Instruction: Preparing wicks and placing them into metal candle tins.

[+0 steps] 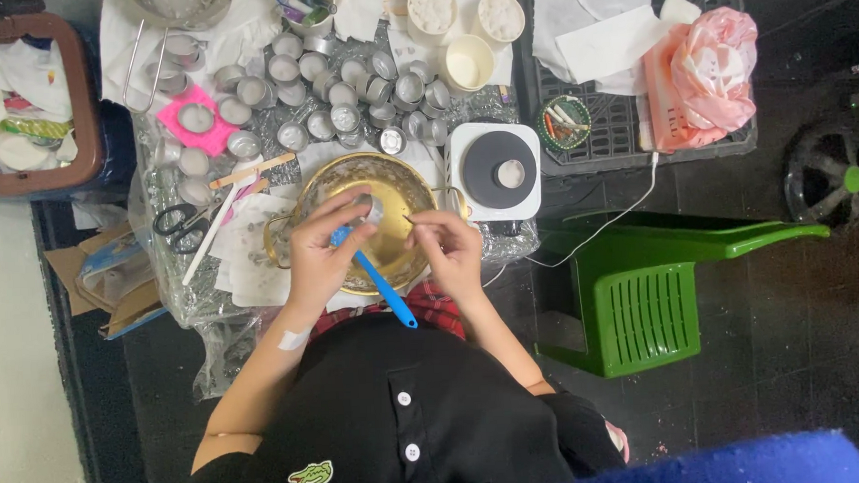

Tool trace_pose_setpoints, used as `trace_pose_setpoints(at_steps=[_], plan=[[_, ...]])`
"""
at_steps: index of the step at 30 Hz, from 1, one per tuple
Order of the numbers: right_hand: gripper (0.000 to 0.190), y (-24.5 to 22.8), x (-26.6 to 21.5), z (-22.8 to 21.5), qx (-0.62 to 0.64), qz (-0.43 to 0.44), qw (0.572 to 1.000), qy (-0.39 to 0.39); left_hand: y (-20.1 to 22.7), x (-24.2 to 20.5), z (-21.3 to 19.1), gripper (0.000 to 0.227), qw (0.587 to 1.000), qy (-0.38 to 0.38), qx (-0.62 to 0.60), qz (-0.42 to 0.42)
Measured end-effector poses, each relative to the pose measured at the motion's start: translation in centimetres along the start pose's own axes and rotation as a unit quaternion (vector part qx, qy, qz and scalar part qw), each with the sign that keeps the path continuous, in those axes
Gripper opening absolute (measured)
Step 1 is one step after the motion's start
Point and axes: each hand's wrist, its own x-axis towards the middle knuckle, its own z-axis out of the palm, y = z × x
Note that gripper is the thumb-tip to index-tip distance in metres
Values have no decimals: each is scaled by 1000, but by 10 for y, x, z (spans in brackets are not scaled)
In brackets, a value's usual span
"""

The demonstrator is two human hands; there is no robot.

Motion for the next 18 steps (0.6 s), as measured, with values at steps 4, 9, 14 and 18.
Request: trace_pose_setpoints(at_steps=[4,9,14,18], plan=[[14,4,-5,-11,54,100,993,27,4,26,-4,29,999,4,-30,-16],[10,-28,-1,-7,-216,45,975,8,22,86,18,30,961,-59,250,99],[31,-33,-9,-12,-459,-55,887,-1,-16,125,90,47,930,-182,286,141],[53,-33,-10,-11,-524,-64,849,3,-41,133,135,59,884,-235,371,161]])
